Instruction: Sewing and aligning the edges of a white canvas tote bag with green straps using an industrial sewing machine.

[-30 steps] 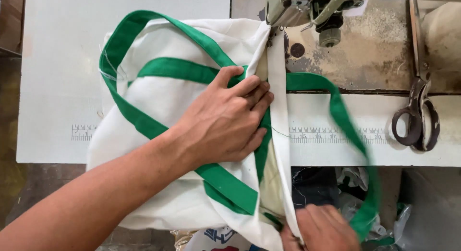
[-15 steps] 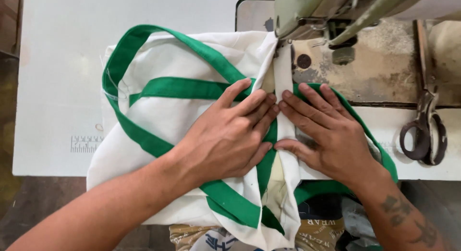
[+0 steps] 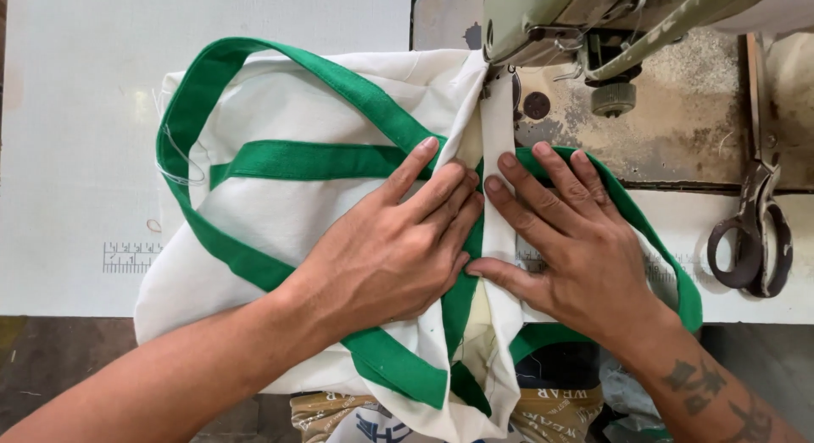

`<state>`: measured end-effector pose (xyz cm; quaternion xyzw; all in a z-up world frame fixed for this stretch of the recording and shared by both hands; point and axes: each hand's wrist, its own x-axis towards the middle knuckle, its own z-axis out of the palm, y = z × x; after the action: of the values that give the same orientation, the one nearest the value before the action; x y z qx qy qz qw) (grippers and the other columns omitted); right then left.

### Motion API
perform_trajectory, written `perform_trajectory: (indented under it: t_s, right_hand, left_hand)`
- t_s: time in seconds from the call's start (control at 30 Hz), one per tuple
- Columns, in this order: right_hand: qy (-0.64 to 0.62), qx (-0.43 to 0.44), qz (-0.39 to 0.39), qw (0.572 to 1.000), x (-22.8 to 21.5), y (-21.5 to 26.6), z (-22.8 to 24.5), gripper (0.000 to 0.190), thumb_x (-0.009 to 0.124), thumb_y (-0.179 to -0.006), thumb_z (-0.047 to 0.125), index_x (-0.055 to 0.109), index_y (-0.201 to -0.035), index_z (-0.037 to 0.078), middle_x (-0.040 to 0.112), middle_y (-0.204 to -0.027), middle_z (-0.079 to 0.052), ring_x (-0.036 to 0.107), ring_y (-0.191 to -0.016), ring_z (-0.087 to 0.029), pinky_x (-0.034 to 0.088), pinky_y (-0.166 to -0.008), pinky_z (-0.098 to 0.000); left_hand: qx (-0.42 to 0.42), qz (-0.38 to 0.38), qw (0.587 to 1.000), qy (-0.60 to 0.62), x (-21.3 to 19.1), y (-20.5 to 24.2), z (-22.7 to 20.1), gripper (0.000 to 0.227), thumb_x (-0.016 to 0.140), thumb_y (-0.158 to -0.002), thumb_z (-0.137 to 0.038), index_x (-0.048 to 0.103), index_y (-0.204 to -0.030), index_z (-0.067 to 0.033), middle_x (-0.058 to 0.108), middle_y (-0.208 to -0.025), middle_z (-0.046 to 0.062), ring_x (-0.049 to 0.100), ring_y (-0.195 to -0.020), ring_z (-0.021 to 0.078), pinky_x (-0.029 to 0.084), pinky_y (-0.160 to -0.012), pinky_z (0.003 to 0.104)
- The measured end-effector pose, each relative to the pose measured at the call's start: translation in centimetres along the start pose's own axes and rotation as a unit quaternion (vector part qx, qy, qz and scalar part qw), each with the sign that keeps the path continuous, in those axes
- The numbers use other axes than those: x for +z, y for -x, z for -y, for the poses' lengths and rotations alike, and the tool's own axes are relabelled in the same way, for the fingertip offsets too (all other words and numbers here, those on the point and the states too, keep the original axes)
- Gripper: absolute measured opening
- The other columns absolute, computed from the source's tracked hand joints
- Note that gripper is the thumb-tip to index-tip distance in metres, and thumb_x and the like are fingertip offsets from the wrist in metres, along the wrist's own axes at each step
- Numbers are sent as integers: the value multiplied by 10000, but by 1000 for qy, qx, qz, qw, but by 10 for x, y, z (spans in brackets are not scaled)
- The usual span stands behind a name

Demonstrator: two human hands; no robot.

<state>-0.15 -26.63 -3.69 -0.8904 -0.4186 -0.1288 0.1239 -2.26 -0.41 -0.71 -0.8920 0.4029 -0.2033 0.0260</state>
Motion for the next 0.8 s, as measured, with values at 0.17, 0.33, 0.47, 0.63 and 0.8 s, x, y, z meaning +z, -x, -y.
perform_trajectory:
  t_s: [0.17,0.33,0.47,0.63,0.8]
  right_hand:
    - [15,-1,13,1000,-3,2,4,847,791,-1038,602,482,-1704,179,382,-1785,-48,365,-1679,-331,328,-1399,-590]
    - [27,-3,7,1000,-2,0,8,829,820,-1031,592,520,-1679,170,441,-1755,-79,430,-1644,-365,346,-1377,-625]
    - [-2,-3,-2,1000,-1,-2,7,821,817,-1034,573,520,-1669,146,435,-1752,-108,410,-1653,-366,365,-1378,-594]
    - [-73,-3,13,997,0,-6,2,849,863,-973,520,519,-1639,122,465,-1709,-169,480,-1620,-408,445,-1340,-622]
    - [-6,-33,15,999,-5,-10,9,818,813,-1022,532,525,-1606,39,467,-1678,-250,509,-1578,-443,464,-1315,-638]
  left_hand:
    - [2,-12,997,79,2,-5,11,554,615,-1081,-477,699,-1335,7,708,-1397,228,582,-1402,343,327,-1340,524]
    - [0,-3,994,107,5,-1,21,622,664,-1026,-525,634,-1358,-1,670,-1469,245,553,-1436,358,340,-1322,534]
    - [31,14,996,82,2,-3,29,659,621,-1032,-596,621,-1357,-23,694,-1442,216,568,-1406,320,377,-1268,530]
    - [33,16,995,95,8,0,29,651,622,-1032,-580,620,-1355,-15,707,-1435,238,565,-1418,326,399,-1232,547]
    - [49,-1,995,89,6,0,36,541,643,-1031,-568,622,-1295,-96,686,-1461,229,570,-1398,315,421,-1199,541]
